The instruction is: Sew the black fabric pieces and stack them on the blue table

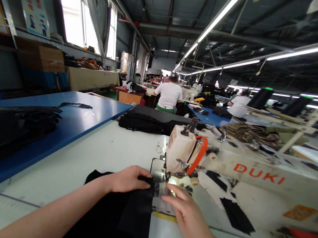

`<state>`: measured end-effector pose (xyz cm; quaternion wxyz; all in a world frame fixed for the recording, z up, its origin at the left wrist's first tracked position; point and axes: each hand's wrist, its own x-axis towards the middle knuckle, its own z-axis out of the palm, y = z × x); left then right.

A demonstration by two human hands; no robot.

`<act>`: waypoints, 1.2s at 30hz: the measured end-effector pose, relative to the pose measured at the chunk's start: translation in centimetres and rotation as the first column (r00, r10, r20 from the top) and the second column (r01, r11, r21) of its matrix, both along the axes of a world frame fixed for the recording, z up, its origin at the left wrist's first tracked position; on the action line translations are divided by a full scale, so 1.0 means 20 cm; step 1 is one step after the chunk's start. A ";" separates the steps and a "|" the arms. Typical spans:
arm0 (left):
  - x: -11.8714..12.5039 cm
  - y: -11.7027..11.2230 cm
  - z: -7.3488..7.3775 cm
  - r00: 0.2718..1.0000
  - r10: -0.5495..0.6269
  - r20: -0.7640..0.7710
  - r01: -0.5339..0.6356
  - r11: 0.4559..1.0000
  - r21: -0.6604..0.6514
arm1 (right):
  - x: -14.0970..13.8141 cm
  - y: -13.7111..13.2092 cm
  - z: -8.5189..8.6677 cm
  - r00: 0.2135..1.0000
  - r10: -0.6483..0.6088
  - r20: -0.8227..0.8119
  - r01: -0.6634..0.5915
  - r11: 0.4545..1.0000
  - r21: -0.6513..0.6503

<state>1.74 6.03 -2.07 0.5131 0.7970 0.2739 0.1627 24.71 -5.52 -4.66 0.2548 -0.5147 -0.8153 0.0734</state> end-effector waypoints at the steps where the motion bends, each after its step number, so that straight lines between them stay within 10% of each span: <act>1: 0.00 0.00 0.00 1.000 0.001 -0.002 -0.001 1.000 -0.003 | 0.01 -0.01 0.00 1.000 -0.005 0.010 0.005 1.000 0.002; 18: -0.07 0.02 0.09 0.996 0.045 0.075 -0.034 0.989 -0.141 | -0.15 -0.14 0.19 0.977 0.197 0.083 -0.185 0.975 -0.126; 26: -0.07 0.02 0.09 0.999 0.033 0.040 -0.028 0.990 -0.140 | -0.14 -0.17 0.11 0.987 -0.069 0.144 0.066 0.998 0.021; 36: -0.08 0.03 0.09 0.997 0.038 0.061 -0.027 0.986 -0.165 | -0.07 -0.12 0.17 0.986 0.129 0.109 -0.102 0.970 -0.223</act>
